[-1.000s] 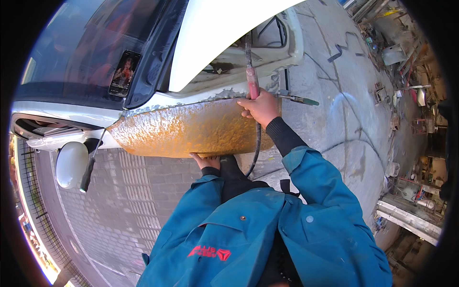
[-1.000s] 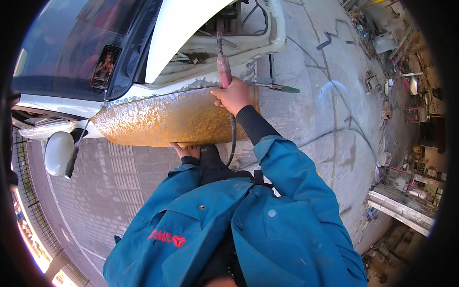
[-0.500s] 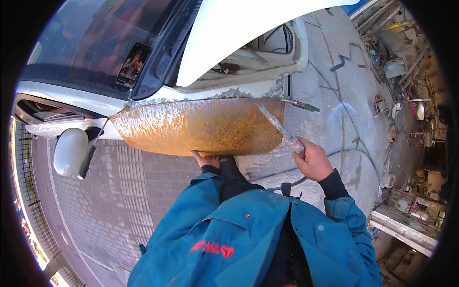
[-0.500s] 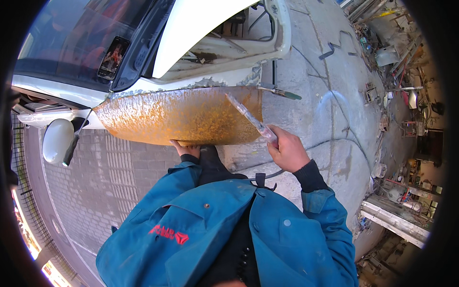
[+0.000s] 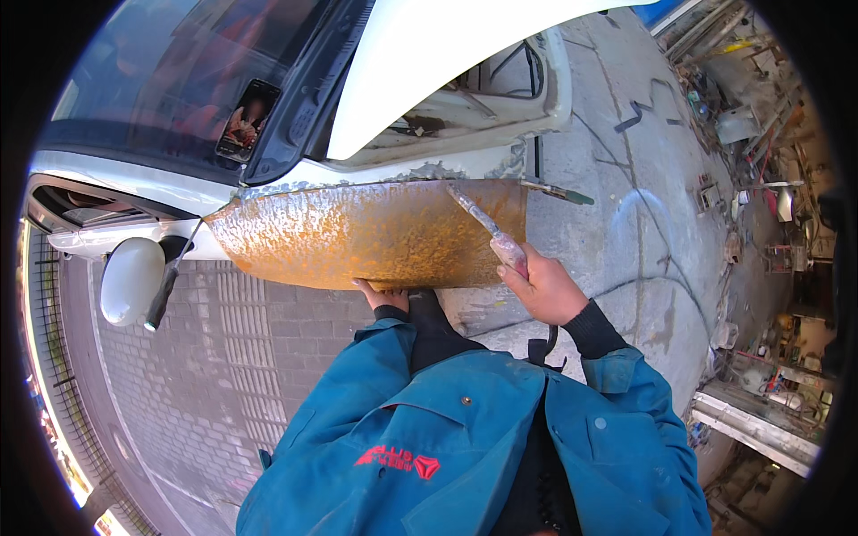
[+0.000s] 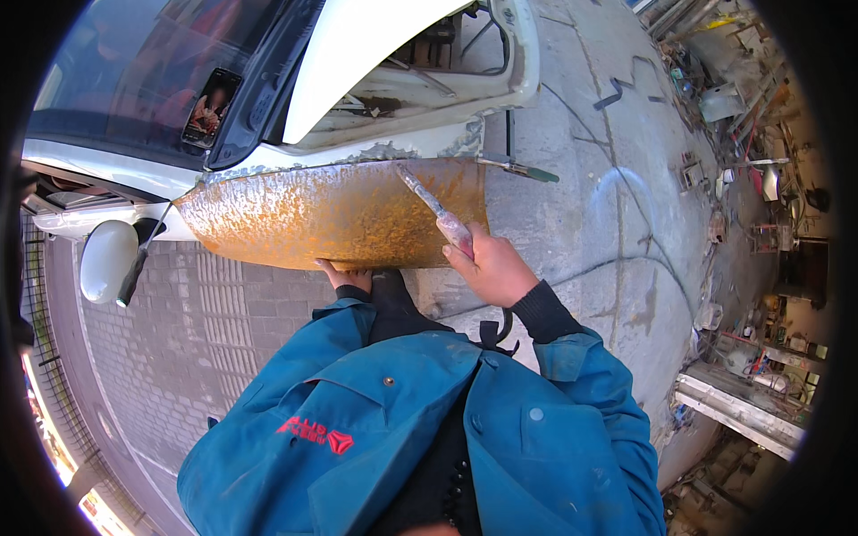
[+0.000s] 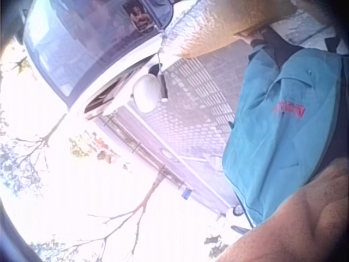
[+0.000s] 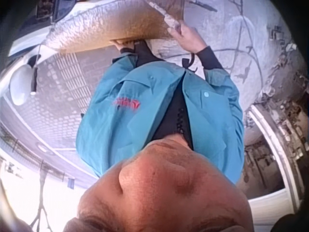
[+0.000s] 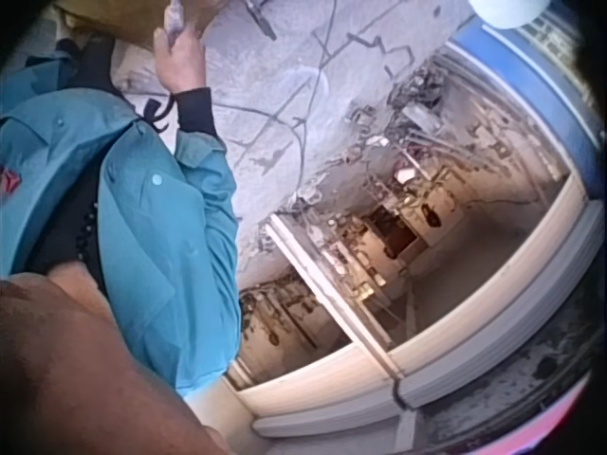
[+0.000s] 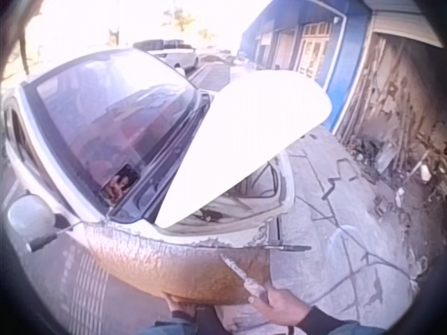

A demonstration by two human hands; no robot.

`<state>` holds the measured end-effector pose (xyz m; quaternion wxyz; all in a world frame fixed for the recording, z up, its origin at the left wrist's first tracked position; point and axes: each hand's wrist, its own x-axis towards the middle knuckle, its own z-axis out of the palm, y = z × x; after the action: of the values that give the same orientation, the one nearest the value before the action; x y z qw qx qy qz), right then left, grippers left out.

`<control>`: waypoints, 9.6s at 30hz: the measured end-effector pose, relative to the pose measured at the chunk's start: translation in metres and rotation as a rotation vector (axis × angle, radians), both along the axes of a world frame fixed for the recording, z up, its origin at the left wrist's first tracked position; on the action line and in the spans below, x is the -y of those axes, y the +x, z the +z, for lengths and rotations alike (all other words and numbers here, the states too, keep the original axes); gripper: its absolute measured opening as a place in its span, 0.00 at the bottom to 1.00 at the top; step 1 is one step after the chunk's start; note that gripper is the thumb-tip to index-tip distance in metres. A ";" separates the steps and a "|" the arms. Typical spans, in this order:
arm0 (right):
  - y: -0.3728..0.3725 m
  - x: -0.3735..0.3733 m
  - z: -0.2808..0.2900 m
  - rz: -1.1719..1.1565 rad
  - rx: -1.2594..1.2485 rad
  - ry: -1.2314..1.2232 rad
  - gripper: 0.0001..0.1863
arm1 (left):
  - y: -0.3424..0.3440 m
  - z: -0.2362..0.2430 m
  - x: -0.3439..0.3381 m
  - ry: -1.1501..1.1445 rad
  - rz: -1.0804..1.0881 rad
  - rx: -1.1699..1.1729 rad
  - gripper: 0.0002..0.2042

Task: The person repairs a damaged front fender on a white car. They use a screwdriver and pliers to remove fasteners, then weld the fender with a welding torch, and finally hammer the area to smooth the surface.

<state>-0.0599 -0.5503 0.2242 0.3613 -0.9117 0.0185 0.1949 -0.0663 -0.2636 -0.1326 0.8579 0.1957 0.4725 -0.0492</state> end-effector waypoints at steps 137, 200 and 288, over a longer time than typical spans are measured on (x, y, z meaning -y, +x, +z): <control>0.015 -0.003 -0.015 -0.043 -0.014 0.019 0.24 | 0.004 -0.014 0.000 -0.041 0.065 -0.011 0.74; 0.014 -0.217 -0.002 -0.118 -0.102 0.303 0.22 | 0.140 0.244 -0.245 1.671 -0.619 0.151 0.25; 0.005 -0.265 0.018 -0.043 -0.018 0.201 0.21 | 0.166 0.192 -0.272 1.318 -0.368 -0.301 0.68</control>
<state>-0.0550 -0.2856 0.2419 0.4550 -0.8683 0.0215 0.1963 0.1002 0.0086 0.0594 0.4633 0.7431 0.4767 0.0764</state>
